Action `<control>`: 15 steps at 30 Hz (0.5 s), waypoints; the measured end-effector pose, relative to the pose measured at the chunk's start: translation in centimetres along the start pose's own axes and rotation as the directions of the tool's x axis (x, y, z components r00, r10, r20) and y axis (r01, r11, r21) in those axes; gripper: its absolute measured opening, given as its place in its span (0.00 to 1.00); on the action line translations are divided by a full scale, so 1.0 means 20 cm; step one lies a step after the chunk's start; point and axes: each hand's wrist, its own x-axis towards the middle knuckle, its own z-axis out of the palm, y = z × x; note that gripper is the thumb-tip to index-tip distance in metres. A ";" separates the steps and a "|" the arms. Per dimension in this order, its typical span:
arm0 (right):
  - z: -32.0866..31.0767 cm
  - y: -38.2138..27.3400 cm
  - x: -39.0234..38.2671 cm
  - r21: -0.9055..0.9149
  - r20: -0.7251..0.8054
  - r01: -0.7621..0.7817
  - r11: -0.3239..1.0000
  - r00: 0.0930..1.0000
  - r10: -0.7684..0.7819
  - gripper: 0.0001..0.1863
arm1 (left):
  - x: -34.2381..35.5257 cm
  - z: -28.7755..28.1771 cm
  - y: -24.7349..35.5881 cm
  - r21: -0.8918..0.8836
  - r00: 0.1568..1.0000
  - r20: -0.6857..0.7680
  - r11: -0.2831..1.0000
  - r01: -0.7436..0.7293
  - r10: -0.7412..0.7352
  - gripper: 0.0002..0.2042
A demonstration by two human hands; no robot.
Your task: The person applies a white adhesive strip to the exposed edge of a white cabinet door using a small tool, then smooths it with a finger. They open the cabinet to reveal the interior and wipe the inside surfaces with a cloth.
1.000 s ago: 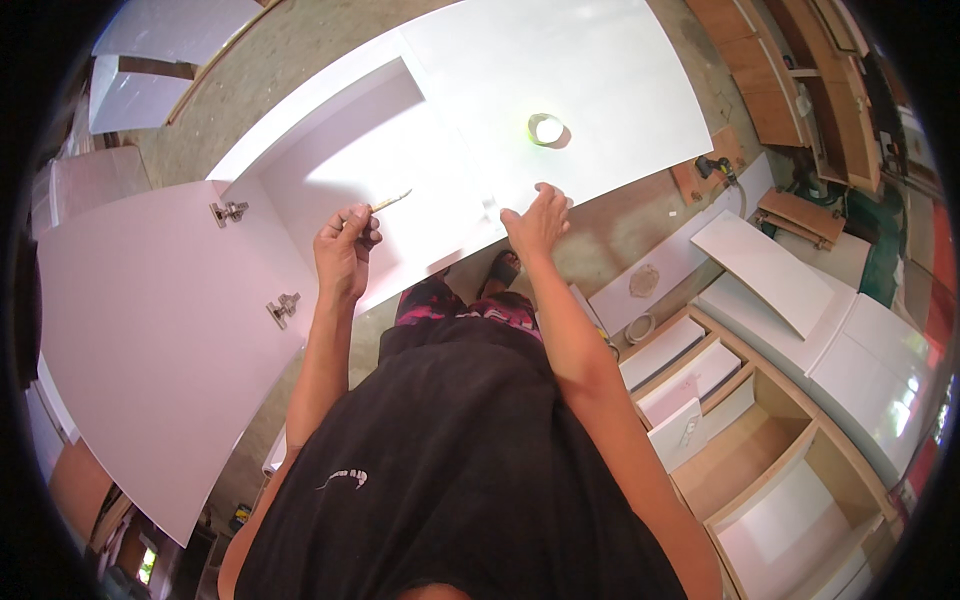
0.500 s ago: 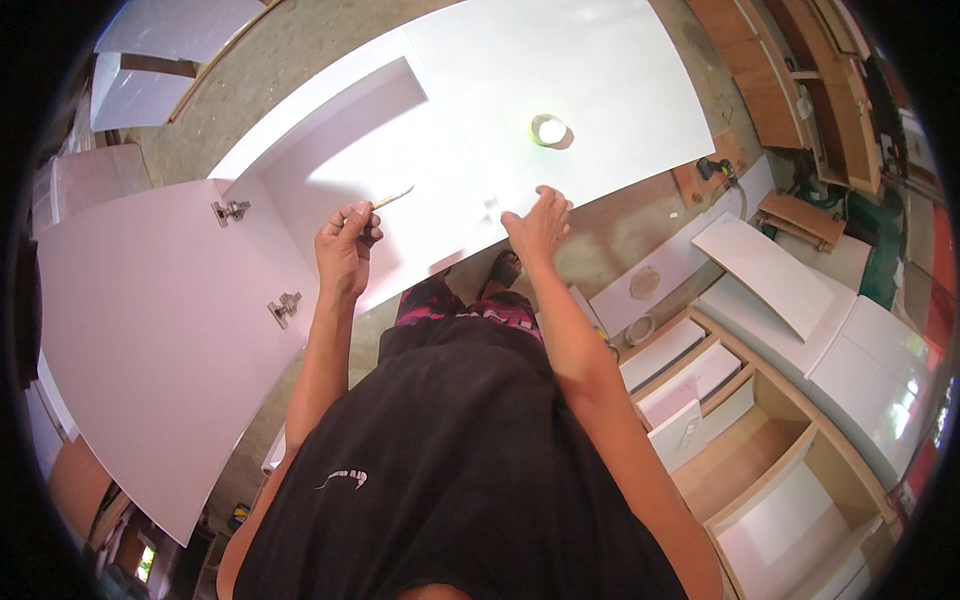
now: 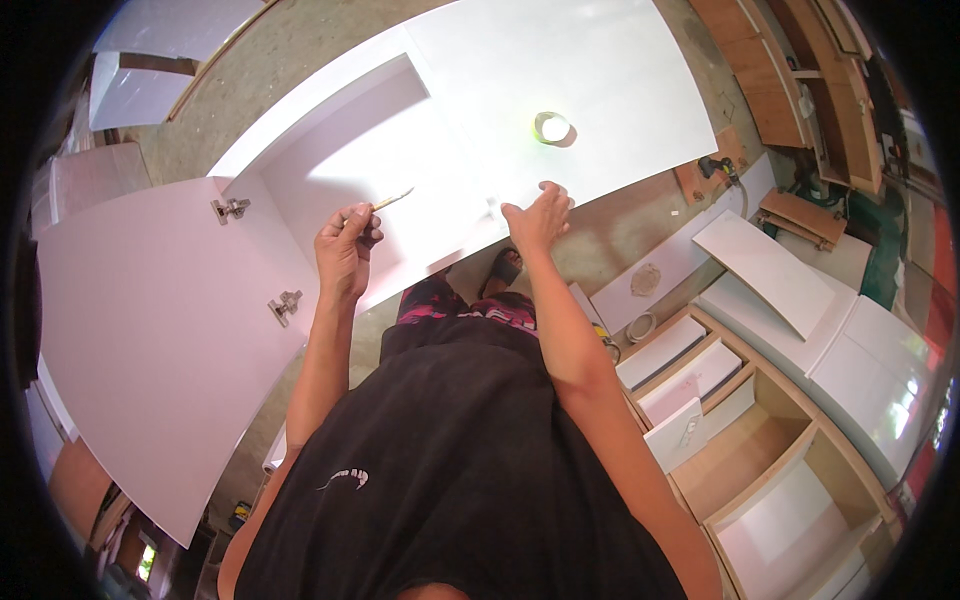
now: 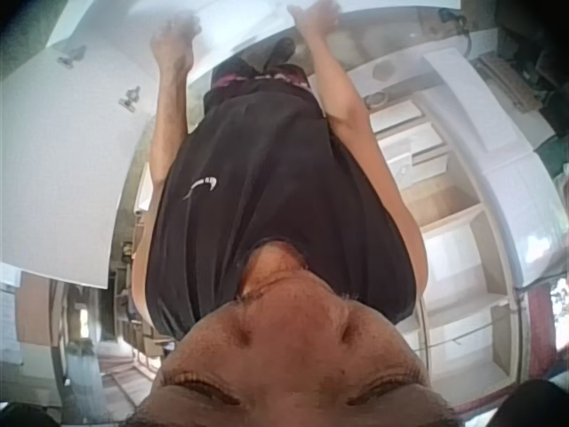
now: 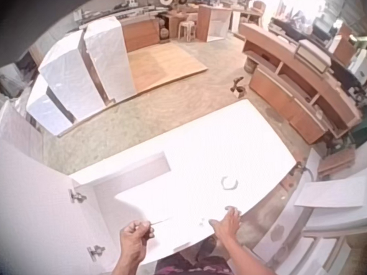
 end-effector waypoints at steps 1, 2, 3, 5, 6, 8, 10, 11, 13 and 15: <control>-0.01 0.00 0.00 -0.004 -0.008 -0.019 1.000 1.000 0.019 0.42 | 0.00 0.00 0.00 -0.004 1.000 0.008 1.000 -0.003 0.003 0.06; -0.01 0.02 -0.01 0.002 -0.007 -0.024 1.000 1.000 0.024 0.42 | 0.01 0.00 0.00 0.000 1.000 0.004 1.000 -0.006 0.006 0.06; 0.00 0.06 -0.01 0.008 -0.006 -0.029 1.000 1.000 0.029 0.42 | 0.01 0.00 0.01 0.005 1.000 -0.001 1.000 -0.008 0.008 0.06; -0.01 0.04 -0.02 0.011 0.007 -0.034 0.999 0.999 0.033 0.43 | 0.01 -0.01 0.00 0.007 1.000 -0.007 1.000 -0.005 0.005 0.06; -0.01 0.01 0.00 0.009 0.017 -0.031 0.999 0.999 0.031 0.43 | 0.01 -0.01 0.00 0.004 1.000 -0.008 1.000 -0.001 0.001 0.06; -0.02 -0.03 0.01 0.003 0.030 -0.043 0.999 0.999 0.043 0.44 | 0.01 -0.01 0.00 0.003 1.000 -0.007 1.000 0.004 -0.004 0.06; -0.02 -0.04 0.01 -0.009 0.035 -0.070 0.998 0.997 0.070 0.44 | 0.01 -0.01 0.00 0.003 1.000 -0.006 1.000 0.006 -0.006 0.05; -0.02 -0.03 0.00 -0.003 0.034 -0.087 0.996 0.996 0.087 0.44 | 0.01 -0.01 0.01 0.000 1.000 -0.011 1.000 -0.002 0.002 0.05; -0.04 0.01 -0.02 0.007 0.034 -0.126 0.992 0.991 0.126 0.44 | 0.00 -0.01 0.01 -0.004 1.000 -0.019 1.000 -0.015 0.015 0.05; -0.05 -0.01 0.01 -0.014 0.032 -0.096 0.995 0.995 0.096 0.44 | 0.02 -0.03 0.01 -0.006 1.000 -0.008 1.000 -0.015 0.015 0.05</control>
